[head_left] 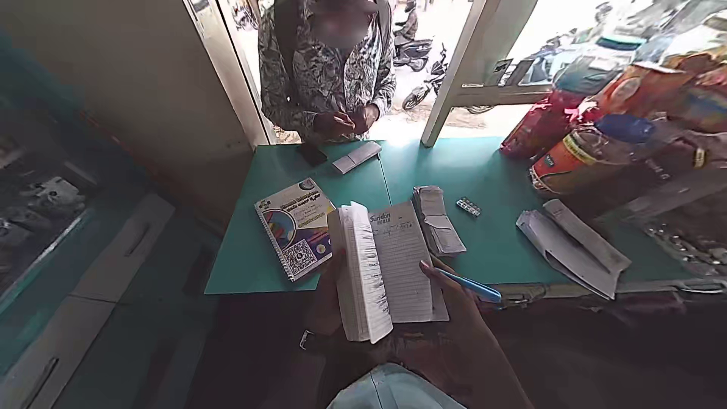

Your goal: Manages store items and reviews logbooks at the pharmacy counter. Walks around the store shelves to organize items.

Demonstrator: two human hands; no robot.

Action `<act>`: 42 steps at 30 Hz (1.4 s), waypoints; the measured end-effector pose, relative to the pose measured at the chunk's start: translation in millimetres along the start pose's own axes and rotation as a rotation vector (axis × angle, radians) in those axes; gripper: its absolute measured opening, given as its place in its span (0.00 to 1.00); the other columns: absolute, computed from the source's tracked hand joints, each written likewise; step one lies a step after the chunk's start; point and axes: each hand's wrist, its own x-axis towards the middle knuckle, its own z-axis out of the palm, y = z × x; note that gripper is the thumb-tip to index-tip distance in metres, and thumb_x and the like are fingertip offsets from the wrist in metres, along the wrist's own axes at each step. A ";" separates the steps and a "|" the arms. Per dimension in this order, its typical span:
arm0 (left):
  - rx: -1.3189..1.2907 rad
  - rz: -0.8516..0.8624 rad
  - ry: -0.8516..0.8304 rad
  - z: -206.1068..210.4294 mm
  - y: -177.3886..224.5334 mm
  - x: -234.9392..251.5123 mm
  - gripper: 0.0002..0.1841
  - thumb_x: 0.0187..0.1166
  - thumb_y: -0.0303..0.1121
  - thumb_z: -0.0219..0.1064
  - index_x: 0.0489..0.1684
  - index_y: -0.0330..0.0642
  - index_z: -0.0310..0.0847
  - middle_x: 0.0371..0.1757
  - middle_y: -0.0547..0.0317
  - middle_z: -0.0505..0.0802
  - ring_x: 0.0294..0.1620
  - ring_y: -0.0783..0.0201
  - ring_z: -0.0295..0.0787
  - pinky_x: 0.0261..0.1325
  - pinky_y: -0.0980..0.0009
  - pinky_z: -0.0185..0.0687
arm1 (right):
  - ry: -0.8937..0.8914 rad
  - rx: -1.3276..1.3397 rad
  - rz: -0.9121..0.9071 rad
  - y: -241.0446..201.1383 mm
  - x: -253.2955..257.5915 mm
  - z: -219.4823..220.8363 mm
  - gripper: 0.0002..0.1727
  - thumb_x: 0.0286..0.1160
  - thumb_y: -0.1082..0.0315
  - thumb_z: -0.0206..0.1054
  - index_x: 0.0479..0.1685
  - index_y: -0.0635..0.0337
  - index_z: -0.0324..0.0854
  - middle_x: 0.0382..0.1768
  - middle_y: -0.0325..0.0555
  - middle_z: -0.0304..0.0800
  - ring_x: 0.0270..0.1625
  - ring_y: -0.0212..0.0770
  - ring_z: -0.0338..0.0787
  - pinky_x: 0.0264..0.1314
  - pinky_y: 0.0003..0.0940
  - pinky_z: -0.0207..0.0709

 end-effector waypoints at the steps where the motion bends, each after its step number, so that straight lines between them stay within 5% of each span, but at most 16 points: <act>1: 0.007 0.001 0.015 1.3 1.2 -1.0 0.21 0.94 0.44 0.43 0.65 0.42 0.79 0.48 0.54 0.96 0.50 0.64 0.96 0.54 0.64 0.94 | -0.003 0.006 0.016 1.0 1.7 -1.2 0.20 0.82 0.66 0.54 0.69 0.58 0.78 0.47 0.41 0.96 0.45 0.32 0.96 0.47 0.29 0.93; 3: 0.007 -0.005 0.017 4.6 0.2 2.3 0.22 0.94 0.45 0.43 0.66 0.43 0.79 0.50 0.53 0.96 0.51 0.63 0.96 0.55 0.62 0.94 | 0.003 0.029 0.007 2.5 7.2 -8.6 0.22 0.81 0.65 0.54 0.71 0.58 0.79 0.48 0.42 0.96 0.46 0.33 0.97 0.47 0.31 0.93; 6: 0.057 0.029 0.043 7.7 1.6 6.7 0.23 0.94 0.46 0.44 0.69 0.42 0.77 0.52 0.52 0.96 0.52 0.62 0.96 0.57 0.61 0.94 | -0.093 0.049 -0.072 8.6 21.2 -20.8 0.26 0.87 0.65 0.49 0.81 0.58 0.74 0.63 0.45 0.91 0.57 0.35 0.94 0.56 0.33 0.91; 12: 0.164 0.072 0.138 22.8 -7.9 11.8 0.21 0.94 0.41 0.48 0.67 0.35 0.79 0.49 0.49 0.96 0.50 0.60 0.96 0.55 0.61 0.94 | -0.166 0.037 -0.061 4.4 32.1 -30.6 0.27 0.95 0.56 0.42 0.79 0.59 0.75 0.63 0.46 0.92 0.61 0.37 0.92 0.63 0.36 0.89; 16: 0.262 0.093 0.181 37.0 -19.0 13.2 0.20 0.94 0.41 0.48 0.66 0.36 0.78 0.47 0.52 0.96 0.46 0.63 0.95 0.53 0.63 0.93 | -0.188 -0.031 -0.103 2.2 32.5 -39.9 0.29 0.87 0.51 0.54 0.80 0.59 0.73 0.60 0.41 0.93 0.58 0.32 0.93 0.61 0.32 0.89; 20: 0.223 0.067 0.260 35.9 -30.6 17.0 0.22 0.93 0.43 0.50 0.66 0.34 0.80 0.48 0.46 0.96 0.48 0.57 0.96 0.54 0.58 0.94 | -0.160 -0.161 -0.086 0.0 35.4 -46.0 0.31 0.74 0.60 0.67 0.78 0.61 0.74 0.59 0.38 0.92 0.58 0.27 0.91 0.63 0.27 0.86; 23: 0.197 0.074 0.332 27.2 -39.9 20.6 0.20 0.91 0.41 0.55 0.62 0.32 0.83 0.47 0.42 0.96 0.47 0.53 0.97 0.54 0.55 0.94 | -0.221 -0.121 -0.154 15.4 52.5 -57.9 0.25 0.72 0.74 0.63 0.72 0.64 0.79 0.56 0.41 0.93 0.56 0.31 0.92 0.62 0.30 0.87; 26: 0.297 0.184 0.508 19.5 -35.4 16.5 0.19 0.90 0.39 0.58 0.49 0.29 0.87 0.38 0.43 0.96 0.38 0.54 0.97 0.46 0.56 0.95 | -0.207 -0.062 -0.181 22.7 64.1 -65.0 0.23 0.73 0.77 0.61 0.70 0.62 0.81 0.55 0.41 0.94 0.55 0.32 0.93 0.59 0.32 0.88; 32: 0.034 0.180 0.477 -6.8 -20.8 -15.5 0.22 0.94 0.42 0.45 0.68 0.37 0.78 0.50 0.46 0.96 0.49 0.55 0.97 0.52 0.54 0.95 | -0.209 -0.103 -0.142 21.0 72.9 -84.1 0.23 0.79 0.76 0.54 0.74 0.65 0.75 0.58 0.40 0.92 0.57 0.30 0.91 0.62 0.31 0.87; 35: -0.097 0.228 0.419 -18.8 -26.3 -18.9 0.21 0.94 0.40 0.45 0.68 0.36 0.77 0.52 0.42 0.95 0.52 0.51 0.96 0.55 0.51 0.94 | -0.238 -0.091 -0.125 18.5 78.4 -77.6 0.21 0.74 0.78 0.57 0.66 0.63 0.80 0.50 0.40 0.94 0.51 0.31 0.93 0.56 0.31 0.89; 42: 0.166 0.169 0.714 -50.9 -56.1 -0.2 0.16 0.89 0.35 0.58 0.63 0.32 0.81 0.49 0.45 0.95 0.48 0.55 0.95 0.54 0.57 0.93 | -0.193 -0.330 -0.210 50.9 101.7 -85.3 0.28 0.74 0.79 0.60 0.78 0.69 0.73 0.63 0.50 0.90 0.59 0.33 0.91 0.62 0.31 0.86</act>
